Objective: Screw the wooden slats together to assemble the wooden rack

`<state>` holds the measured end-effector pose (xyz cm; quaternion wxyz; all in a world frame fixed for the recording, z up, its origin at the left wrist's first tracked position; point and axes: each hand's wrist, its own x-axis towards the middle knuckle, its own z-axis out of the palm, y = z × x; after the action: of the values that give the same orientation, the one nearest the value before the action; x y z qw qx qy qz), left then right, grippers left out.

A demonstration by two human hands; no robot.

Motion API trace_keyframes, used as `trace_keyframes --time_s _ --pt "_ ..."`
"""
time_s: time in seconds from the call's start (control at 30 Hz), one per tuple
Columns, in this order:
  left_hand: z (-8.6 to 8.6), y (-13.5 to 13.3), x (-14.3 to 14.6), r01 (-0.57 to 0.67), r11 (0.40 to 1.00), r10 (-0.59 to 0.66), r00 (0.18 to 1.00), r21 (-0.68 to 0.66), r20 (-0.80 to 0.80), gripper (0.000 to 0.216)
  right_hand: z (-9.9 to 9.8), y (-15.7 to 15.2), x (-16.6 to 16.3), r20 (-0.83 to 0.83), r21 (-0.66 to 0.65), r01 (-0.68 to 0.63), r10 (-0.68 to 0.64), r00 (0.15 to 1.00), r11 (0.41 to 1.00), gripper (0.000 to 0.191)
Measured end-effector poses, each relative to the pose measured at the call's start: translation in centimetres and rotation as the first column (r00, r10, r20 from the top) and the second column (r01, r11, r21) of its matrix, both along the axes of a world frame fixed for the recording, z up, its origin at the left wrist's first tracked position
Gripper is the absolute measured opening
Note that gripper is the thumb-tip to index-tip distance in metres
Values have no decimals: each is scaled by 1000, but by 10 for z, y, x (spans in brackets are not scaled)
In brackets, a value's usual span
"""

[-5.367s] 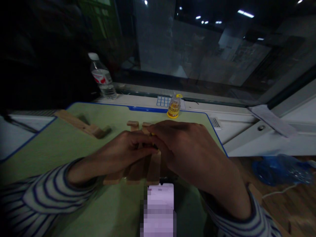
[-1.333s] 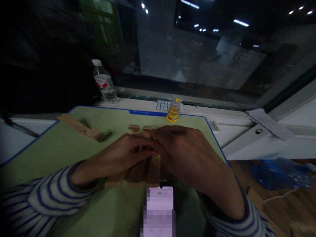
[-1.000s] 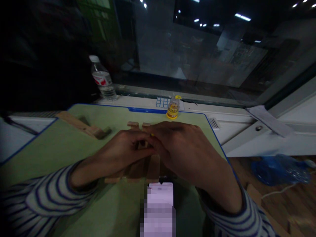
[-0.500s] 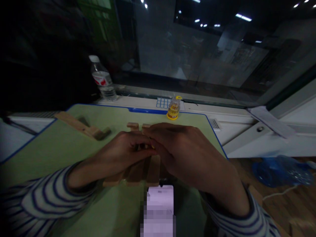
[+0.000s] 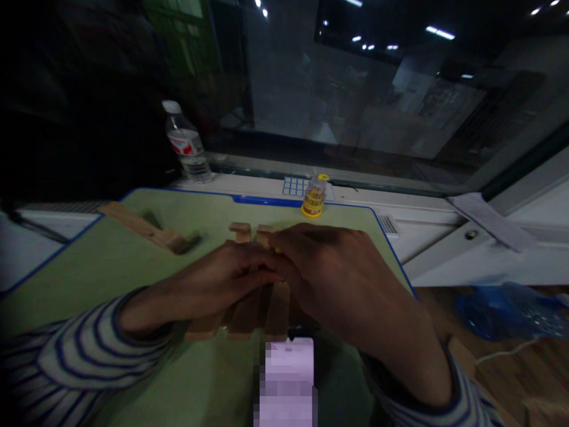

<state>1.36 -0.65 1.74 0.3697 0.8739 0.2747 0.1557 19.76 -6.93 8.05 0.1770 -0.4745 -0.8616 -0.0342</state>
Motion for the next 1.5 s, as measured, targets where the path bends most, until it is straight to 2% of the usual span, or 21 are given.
trace_keyframes --time_s 0.2,0.43,0.7,0.93,1.1,1.27,1.5 --pt "3 0 0 56 998 -53 997 -39 63 25 -1 0 -2 28 16 13 -13 1000 1000 17" --pt "0 2 1 64 997 -60 995 -52 83 26 1 -1 -2 24 7 16 -17 1000 1000 14" --pt "2 -2 -1 -31 999 31 999 19 22 24 0 1 -1 49 -3 54 -54 997 999 19" --pt "-4 -3 1 -135 981 124 989 142 82 19 -4 3 -2 16 -2 41 -41 999 999 19" --pt "-4 -2 1 -119 978 113 993 169 43 21 -2 1 0 -65 43 -47 50 997 998 26" --pt "-1 -1 1 -105 981 105 994 161 5 22 -1 2 2 -88 -15 -116 114 990 993 28" --pt "-1 -1 -1 -62 994 58 998 95 37 23 -2 3 0 -33 -10 -51 51 998 999 22"
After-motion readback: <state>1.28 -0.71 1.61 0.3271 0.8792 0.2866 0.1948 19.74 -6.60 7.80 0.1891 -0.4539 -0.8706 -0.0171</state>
